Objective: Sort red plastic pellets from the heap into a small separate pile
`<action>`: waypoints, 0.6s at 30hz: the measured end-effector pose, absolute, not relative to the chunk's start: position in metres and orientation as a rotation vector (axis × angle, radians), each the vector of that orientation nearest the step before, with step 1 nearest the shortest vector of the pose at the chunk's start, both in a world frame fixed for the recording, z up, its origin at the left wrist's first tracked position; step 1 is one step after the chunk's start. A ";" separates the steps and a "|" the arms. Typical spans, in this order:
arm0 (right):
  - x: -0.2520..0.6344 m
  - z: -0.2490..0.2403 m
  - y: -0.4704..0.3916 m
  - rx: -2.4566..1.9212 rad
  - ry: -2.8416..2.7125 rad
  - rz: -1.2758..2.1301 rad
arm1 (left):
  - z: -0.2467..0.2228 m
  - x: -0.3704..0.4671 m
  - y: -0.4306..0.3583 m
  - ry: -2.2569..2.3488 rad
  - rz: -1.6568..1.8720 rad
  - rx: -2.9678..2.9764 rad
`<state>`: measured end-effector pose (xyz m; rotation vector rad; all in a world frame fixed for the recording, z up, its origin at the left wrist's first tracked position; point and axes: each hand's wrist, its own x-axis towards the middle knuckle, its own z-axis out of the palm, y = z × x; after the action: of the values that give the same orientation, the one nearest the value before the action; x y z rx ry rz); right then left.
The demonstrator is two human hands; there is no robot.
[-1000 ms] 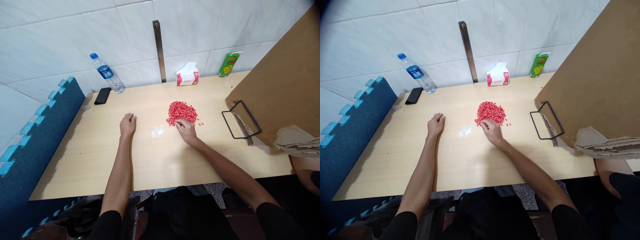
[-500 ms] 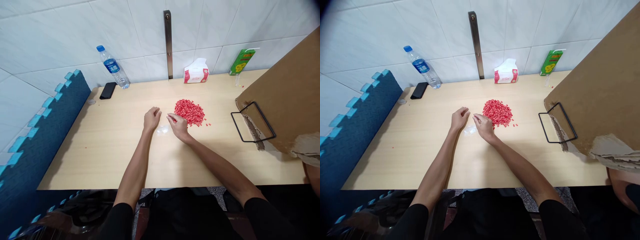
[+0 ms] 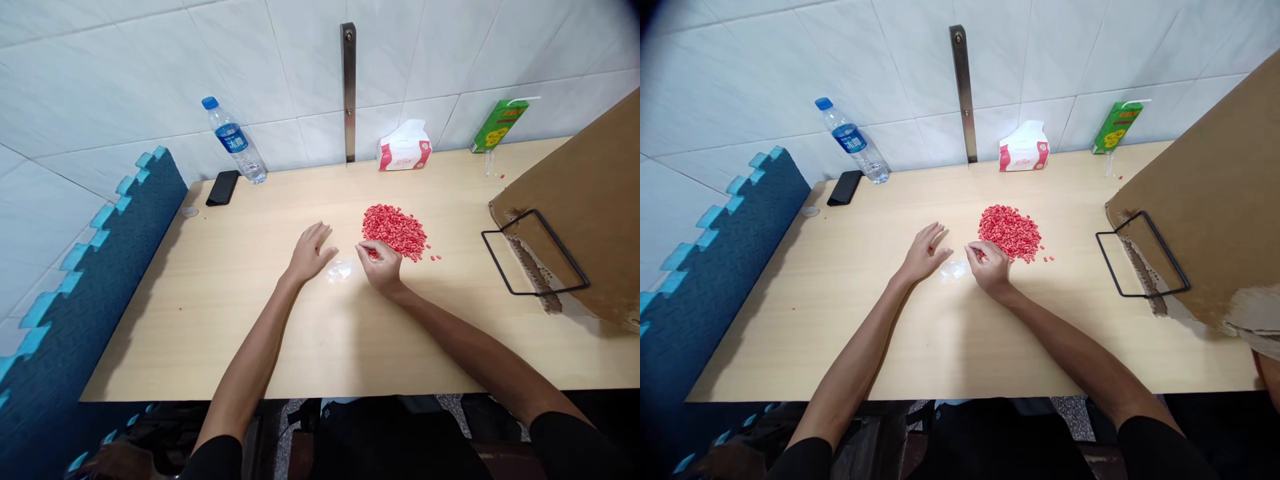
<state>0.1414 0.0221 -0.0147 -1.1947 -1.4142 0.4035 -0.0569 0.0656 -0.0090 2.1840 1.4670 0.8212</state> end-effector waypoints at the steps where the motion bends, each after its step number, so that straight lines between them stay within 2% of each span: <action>1: 0.141 -0.014 0.022 -1.220 -1.404 0.400 | -0.008 -0.055 0.065 1.488 0.732 2.249; 4: 0.141 -0.014 0.022 -1.311 -1.329 0.421 | -0.007 -0.050 0.070 1.606 0.615 2.318; 11: 0.145 -0.012 0.019 -1.332 -1.370 0.444 | -0.008 -0.052 0.082 1.691 0.678 2.264; 18: 0.144 -0.008 0.016 -1.304 -1.448 0.395 | -0.006 -0.052 0.081 1.798 0.577 2.289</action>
<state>0.1438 0.0164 -0.0084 -1.3040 -1.4480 0.3949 -0.0521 0.0807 -0.0062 2.2891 1.7979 0.5768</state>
